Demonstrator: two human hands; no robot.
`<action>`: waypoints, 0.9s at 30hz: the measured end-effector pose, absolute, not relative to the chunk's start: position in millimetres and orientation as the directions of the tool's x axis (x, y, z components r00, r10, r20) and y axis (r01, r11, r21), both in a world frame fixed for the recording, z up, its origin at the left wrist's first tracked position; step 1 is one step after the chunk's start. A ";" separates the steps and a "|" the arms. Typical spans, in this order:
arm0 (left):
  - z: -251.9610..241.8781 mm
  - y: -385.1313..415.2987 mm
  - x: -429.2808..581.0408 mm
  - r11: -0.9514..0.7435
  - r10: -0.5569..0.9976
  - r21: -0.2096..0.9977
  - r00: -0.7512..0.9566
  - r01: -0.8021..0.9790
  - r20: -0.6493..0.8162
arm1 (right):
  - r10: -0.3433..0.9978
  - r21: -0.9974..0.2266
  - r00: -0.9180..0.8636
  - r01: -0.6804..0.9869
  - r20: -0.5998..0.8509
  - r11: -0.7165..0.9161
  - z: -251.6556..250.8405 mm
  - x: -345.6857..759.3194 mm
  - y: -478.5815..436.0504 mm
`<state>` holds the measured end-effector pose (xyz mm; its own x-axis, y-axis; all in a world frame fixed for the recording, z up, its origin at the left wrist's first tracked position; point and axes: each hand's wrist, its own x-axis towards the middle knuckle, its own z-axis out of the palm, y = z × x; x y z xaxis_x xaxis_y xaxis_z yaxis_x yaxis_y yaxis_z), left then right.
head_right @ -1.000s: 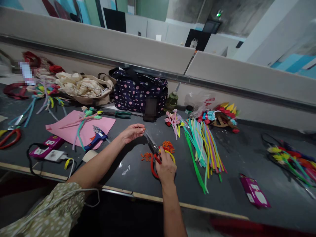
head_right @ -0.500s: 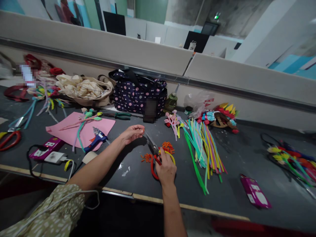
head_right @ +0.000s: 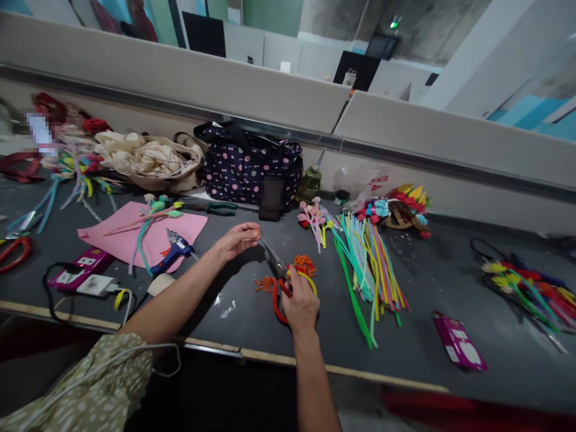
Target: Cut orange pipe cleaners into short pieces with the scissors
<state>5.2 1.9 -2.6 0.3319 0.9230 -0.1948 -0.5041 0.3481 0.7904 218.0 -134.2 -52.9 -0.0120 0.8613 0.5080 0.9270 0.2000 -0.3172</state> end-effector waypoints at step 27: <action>-3.9 -0.7 8.0 0.331 0.910 0.833 0.382 -0.443 -0.158 | 0.879 -0.333 -0.055 0.913 0.474 0.237 -53.7 218.1 -136.0</action>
